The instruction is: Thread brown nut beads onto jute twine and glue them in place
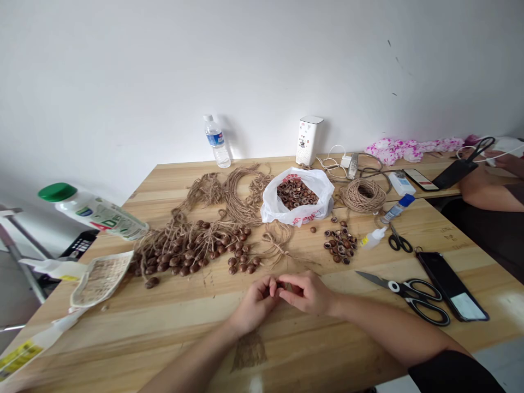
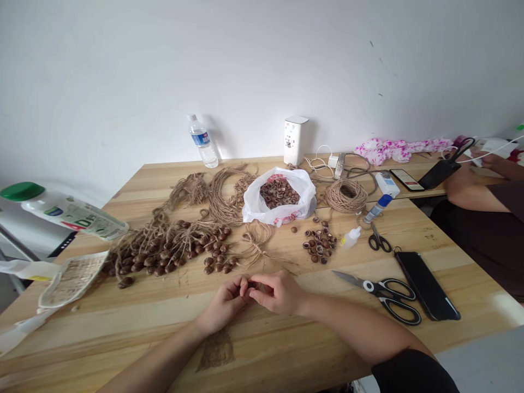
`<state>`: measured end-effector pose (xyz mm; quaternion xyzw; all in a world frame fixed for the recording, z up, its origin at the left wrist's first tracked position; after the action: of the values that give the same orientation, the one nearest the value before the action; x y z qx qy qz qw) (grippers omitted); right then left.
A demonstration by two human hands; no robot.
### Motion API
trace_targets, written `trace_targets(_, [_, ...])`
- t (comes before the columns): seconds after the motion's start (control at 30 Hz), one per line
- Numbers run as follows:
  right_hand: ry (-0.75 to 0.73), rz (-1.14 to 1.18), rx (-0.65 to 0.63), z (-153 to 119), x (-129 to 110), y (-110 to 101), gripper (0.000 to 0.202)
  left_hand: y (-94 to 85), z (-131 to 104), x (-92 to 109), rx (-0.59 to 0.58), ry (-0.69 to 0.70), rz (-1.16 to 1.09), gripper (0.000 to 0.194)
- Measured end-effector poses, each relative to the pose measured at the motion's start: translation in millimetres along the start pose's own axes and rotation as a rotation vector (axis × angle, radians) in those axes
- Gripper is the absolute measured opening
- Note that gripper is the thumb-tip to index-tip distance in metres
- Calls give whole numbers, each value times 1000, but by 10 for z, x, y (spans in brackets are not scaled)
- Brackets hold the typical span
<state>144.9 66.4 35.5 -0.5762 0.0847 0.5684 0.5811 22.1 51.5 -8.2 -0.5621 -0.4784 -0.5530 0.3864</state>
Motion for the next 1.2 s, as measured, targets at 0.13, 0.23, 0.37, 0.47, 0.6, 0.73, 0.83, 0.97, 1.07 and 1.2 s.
trace_targets(0.13, [4, 4, -6, 1, 3, 0, 25, 2, -4, 15, 5, 1, -2, 30])
trace_targets(0.23, [6, 5, -3, 2, 5, -3, 25, 4, -5, 29, 7, 4, -1, 30])
trace_targets(0.37, [6, 3, -5, 5, 5, -1, 25, 1, -3, 27, 5, 6, 5, 29])
trace_targets(0.47, [8, -2, -13, 8, 1, 1, 25, -3, -1, 17, 2, 5, 8, 28])
trace_targets(0.6, [8, -11, -16, 10, -5, 1, 26, -2, -4, 8, -2, 3, -2, 27])
trace_targets(0.73, [8, -13, -4, 8, -1, -4, 26, -3, 0, 3, 1, 0, -4, 27])
trace_targets(0.83, [6, -13, -6, 0, 5, 1, 26, -4, 7, 3, 2, -3, 0, 28])
trace_targets(0.97, [-6, -19, -4, -8, 10, 7, 26, -3, 8, 6, 9, -13, 13, 29])
trace_targets(1.07, [-3, -27, -7, -7, 11, 8, 26, 1, 2, 8, 13, -22, 15, 31])
trace_targets(1.2, [2, -27, -13, -1, 4, 3, 26, 3, -3, 13, 13, -25, 15, 31])
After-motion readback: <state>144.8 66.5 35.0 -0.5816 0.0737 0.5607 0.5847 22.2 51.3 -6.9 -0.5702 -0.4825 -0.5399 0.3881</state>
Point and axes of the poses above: each hand's wrist, its own z-axis towards the middle knuckle, its own y-axis out of the palm, x = y × z, the point moved 6 cm from there along z, towards the middle knuckle, and after that the axes turned 6 degrees about x, right-handed, at the moved point
